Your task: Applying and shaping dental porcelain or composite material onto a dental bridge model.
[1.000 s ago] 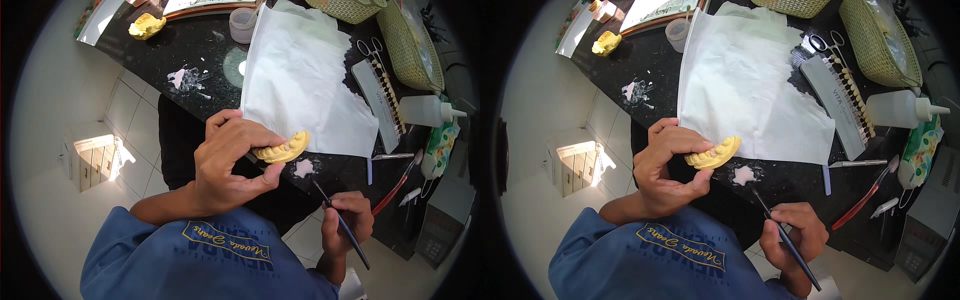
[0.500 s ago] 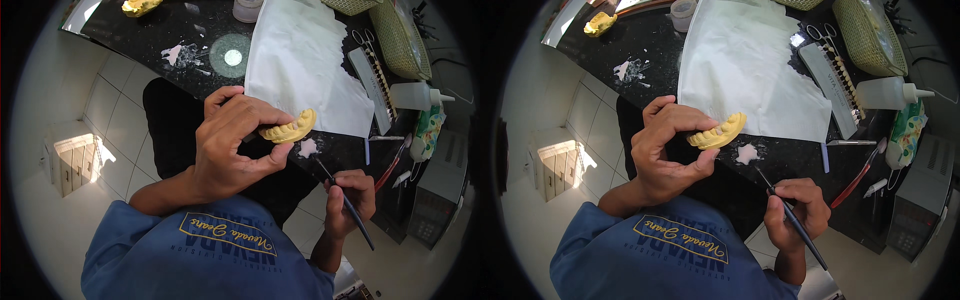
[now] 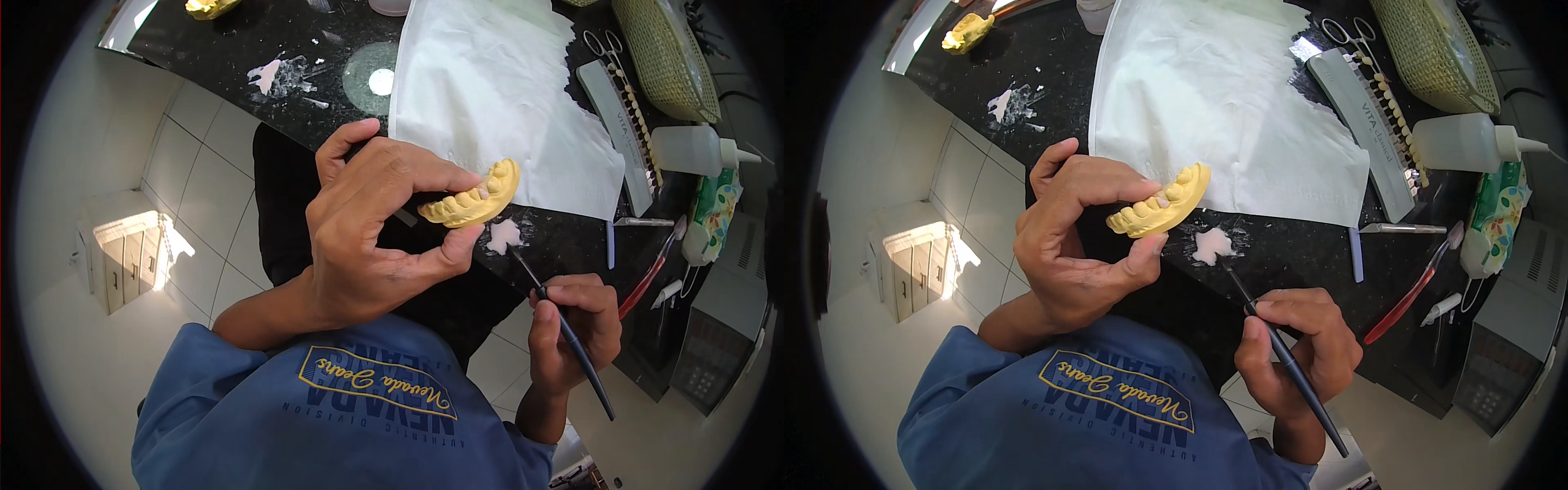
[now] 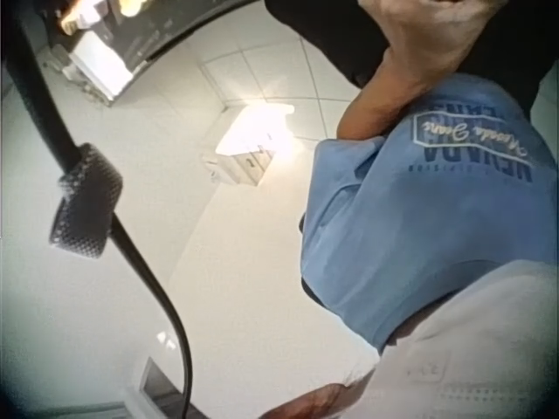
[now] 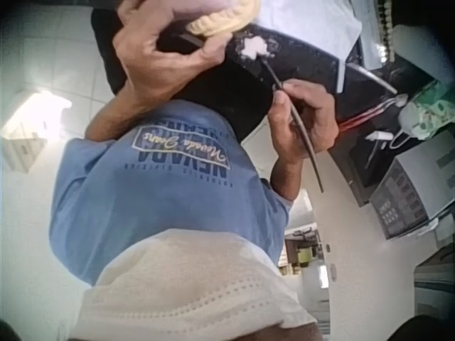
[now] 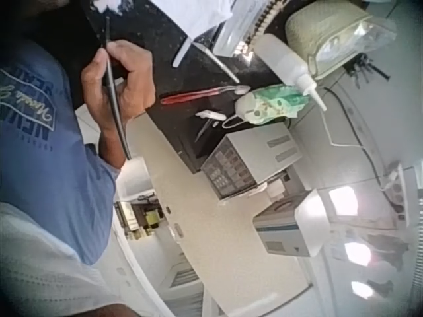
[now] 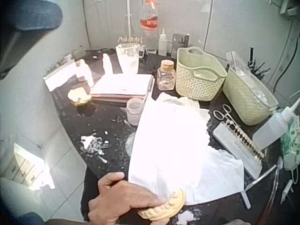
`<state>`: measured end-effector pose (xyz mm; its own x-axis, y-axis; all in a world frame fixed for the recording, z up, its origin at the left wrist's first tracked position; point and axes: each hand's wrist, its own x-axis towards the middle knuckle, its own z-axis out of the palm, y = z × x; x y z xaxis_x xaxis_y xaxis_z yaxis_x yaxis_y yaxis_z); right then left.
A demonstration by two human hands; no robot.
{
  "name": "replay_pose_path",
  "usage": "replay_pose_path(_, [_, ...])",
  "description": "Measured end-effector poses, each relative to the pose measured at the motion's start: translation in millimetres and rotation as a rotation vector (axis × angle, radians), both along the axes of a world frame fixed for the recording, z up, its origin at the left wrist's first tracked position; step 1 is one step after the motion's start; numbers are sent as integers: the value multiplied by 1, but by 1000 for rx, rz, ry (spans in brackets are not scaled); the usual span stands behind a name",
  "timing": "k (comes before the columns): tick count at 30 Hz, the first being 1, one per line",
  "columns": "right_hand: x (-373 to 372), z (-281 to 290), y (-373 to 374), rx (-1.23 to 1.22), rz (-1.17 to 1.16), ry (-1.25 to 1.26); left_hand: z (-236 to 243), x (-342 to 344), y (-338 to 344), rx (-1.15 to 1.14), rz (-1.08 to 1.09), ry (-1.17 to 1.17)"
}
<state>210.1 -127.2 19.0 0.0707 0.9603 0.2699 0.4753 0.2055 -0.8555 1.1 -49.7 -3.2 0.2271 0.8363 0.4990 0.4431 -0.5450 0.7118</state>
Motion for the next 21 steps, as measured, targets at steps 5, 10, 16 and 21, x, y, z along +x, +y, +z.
replay_pose_path(5, [2,0,-2,-17,20,3,0,1,-2,9,20,12])
replay_pose_path(10, [5,0,-2,-9,56,-25,-2,2,-1,24,8,7])
replay_pose_path(16, [5,-1,-3,-2,-7,36,-1,0,-1,4,7,15])
replay_pose_path(21, [2,1,0,-7,35,26,-1,1,-1,-1,8,9])
